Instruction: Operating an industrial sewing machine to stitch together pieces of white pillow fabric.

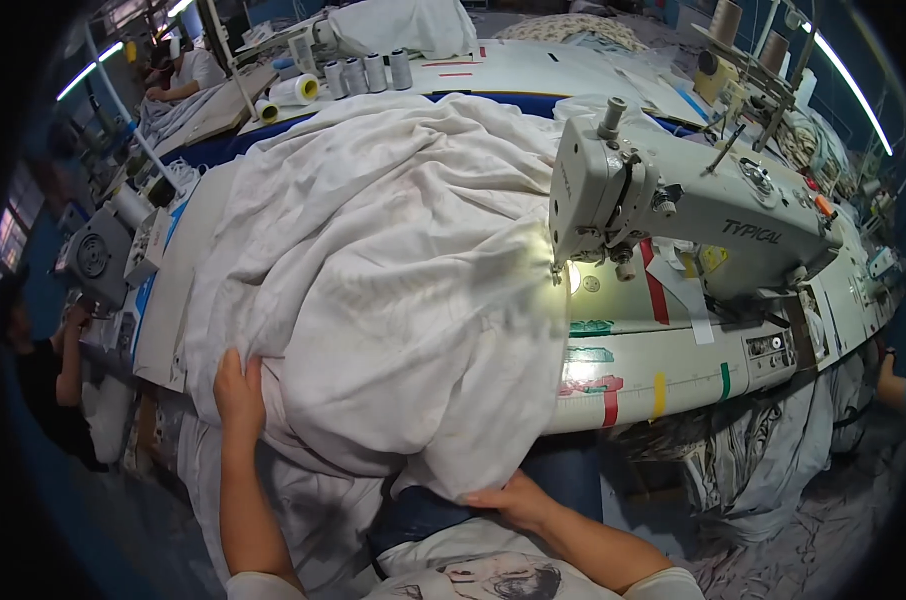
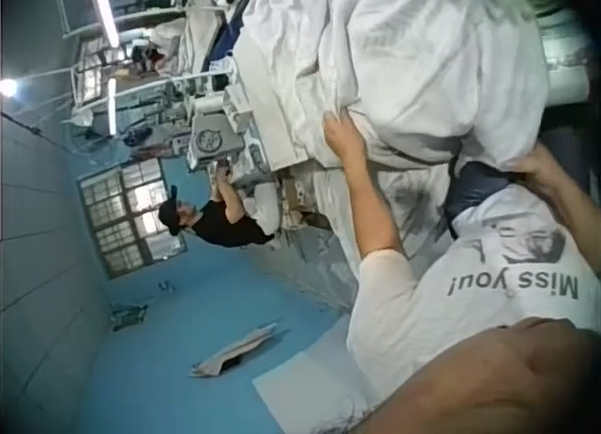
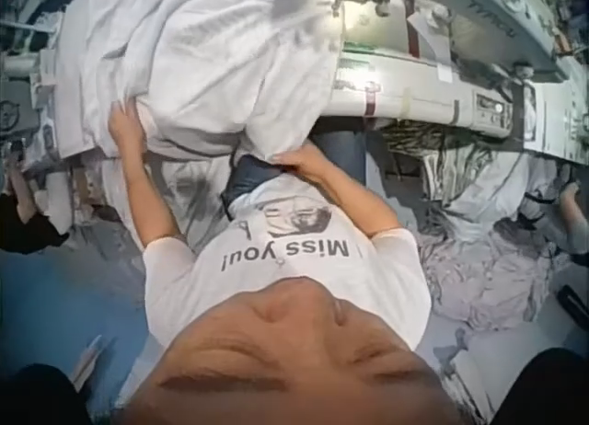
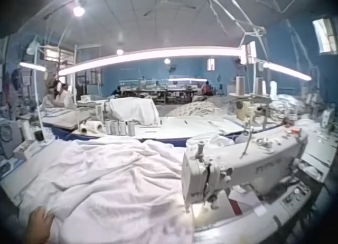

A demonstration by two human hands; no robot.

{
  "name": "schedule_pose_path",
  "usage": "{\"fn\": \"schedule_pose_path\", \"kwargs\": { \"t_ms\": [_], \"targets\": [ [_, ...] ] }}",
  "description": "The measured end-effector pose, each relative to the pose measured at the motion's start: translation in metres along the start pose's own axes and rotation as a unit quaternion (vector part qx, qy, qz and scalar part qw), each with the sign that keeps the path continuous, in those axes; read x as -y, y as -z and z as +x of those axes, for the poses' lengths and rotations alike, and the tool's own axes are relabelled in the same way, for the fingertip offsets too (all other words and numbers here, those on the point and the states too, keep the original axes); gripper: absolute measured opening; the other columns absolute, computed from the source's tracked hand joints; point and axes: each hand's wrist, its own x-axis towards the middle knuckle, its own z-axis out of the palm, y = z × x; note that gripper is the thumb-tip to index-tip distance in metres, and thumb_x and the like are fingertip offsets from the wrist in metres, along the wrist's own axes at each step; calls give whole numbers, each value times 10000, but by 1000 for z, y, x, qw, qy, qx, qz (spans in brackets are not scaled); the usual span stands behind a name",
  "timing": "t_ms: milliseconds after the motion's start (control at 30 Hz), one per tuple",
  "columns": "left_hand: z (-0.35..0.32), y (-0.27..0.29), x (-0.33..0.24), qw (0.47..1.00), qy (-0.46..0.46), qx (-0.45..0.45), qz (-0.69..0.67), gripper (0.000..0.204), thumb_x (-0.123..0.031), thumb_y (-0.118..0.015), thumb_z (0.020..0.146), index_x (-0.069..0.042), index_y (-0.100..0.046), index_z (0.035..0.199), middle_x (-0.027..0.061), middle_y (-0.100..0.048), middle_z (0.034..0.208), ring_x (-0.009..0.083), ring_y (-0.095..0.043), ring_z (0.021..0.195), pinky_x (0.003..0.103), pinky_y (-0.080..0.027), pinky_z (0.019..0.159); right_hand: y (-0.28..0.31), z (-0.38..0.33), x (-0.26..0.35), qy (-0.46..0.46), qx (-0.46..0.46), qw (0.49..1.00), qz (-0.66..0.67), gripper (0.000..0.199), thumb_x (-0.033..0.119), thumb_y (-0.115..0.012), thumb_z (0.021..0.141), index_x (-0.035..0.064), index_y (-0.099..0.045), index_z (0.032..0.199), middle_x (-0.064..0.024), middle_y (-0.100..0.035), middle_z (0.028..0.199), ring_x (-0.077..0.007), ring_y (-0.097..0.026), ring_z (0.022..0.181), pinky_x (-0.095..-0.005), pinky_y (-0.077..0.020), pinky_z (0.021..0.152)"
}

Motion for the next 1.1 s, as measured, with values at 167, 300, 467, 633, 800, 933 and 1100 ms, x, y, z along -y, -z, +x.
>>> {"fn": "schedule_pose_path", "kwargs": {
  "t_ms": [167, 300, 467, 633, 800, 933, 1100],
  "targets": [
    [96, 37, 22, 987, -27, -146, 61, 225, -186, -542, 941, 35, -524, 980, 257, -589, 959, 449, -567, 917, 482, -445, 775, -27, -91, 63, 49, 188, 976, -100, 601, 147, -760, 812, -31, -497, 1322, -91, -591, 1260, -185, -532, 1147, -319, -389, 1020],
    [169, 50, 3, 978, -60, -185, 74, 205, -185, -528, 938, 8, -533, 1006, 235, -599, 979, 433, -580, 937, 481, -456, 795, -4, -149, 35, 91, 153, 964, -195, 582, 155, -768, 809, -49, -522, 1296, -118, -614, 1244, -192, -566, 1125, -319, -429, 977],
    [179, -16, 55, 934, 71, 142, 319, 199, -173, -511, 897, -51, -609, 1020, 198, -616, 1163, 373, -583, 1119, 491, -473, 905, 87, -90, -20, -45, -119, 879, -460, 561, 224, -854, 709, 48, -613, 1185, -140, -591, 1206, -183, -599, 966, -299, -481, 862],
    [173, -76, -130, 969, -130, -37, -206, 309, -20, -510, 799, 19, -592, 1094, 195, -593, 1138, 348, -539, 1100, 380, -402, 984, 87, -36, 13, 212, -247, 880, -346, 828, 209, -891, 631, -22, -462, 1301, -176, -576, 1204, -244, -523, 1169, -358, -416, 993],
    [174, -176, -280, 785, -346, 415, -304, 381, -217, -534, 920, -80, -559, 1274, 153, -527, 1336, 302, -458, 1282, 424, -358, 1063, 82, -4, 27, 66, -146, 981, -112, 785, -71, -818, 622, 12, -467, 1320, -104, -563, 1296, -232, -538, 1181, -367, -434, 1007],
    [238, -234, -310, 922, -249, 293, -54, 649, -568, -477, 898, -163, -436, 1404, 128, -361, 1486, 341, -230, 1419, 630, -149, 1106, 88, -16, 17, -164, -162, 964, -133, 773, 80, -809, 649, -34, -471, 1334, -104, -553, 1311, -268, -519, 1196, -387, -402, 1023],
    [324, -276, -307, 951, -172, 256, -7, 692, -644, -410, 896, -153, -505, 1373, 125, -483, 1407, 332, -350, 1360, 595, -156, 1119, 131, -15, -24, -75, -171, 942, -280, 113, 117, -688, 739, 23, -646, 786, -161, -658, 792, -349, -631, 689, -412, -485, 580]
  ]
}}
